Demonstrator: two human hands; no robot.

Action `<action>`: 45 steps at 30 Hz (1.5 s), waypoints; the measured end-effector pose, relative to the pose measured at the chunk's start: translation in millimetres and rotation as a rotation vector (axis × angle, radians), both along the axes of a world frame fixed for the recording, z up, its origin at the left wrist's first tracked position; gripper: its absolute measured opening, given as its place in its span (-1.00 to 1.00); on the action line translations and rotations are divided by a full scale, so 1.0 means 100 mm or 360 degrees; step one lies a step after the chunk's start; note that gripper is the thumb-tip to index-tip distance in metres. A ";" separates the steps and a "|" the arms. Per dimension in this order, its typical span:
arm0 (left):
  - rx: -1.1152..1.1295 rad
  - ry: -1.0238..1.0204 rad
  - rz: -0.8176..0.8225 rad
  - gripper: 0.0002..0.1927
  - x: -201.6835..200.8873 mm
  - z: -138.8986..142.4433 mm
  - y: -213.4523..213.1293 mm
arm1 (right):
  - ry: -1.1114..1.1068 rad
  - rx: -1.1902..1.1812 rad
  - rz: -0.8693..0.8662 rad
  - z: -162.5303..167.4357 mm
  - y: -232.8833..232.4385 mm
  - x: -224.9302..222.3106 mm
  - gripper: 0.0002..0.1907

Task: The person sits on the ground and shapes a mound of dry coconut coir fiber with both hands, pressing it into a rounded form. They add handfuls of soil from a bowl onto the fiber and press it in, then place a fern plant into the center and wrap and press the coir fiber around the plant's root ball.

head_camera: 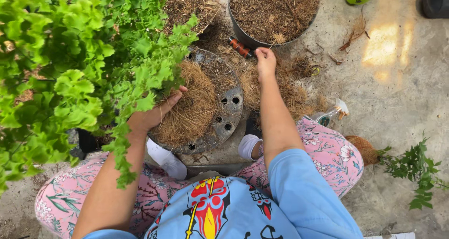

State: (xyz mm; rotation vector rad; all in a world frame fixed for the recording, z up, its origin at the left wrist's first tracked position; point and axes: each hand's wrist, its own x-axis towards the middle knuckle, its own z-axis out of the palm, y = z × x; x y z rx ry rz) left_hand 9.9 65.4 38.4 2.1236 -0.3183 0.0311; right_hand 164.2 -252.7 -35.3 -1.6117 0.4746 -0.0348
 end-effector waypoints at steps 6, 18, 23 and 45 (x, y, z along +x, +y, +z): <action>-0.0565 0.0375 0.0047 -0.64 0.01 -0.05 -0.04 | -0.0487 0.0199 -0.0173 0.04 0.45 -0.18 -0.73; -0.0438 0.0263 0.0040 -0.68 0.01 0.04 -0.07 | -0.0636 -0.1357 0.1169 0.95 0.67 -0.36 -0.81; -0.0257 0.0178 0.0038 -0.55 0.06 -0.05 -0.07 | -0.0852 -0.1656 0.1469 1.25 0.86 -0.56 -0.82; 0.0061 0.0119 0.0293 -0.18 0.27 -0.27 -0.01 | -0.0895 -0.2248 0.1358 0.79 1.23 -0.92 -0.83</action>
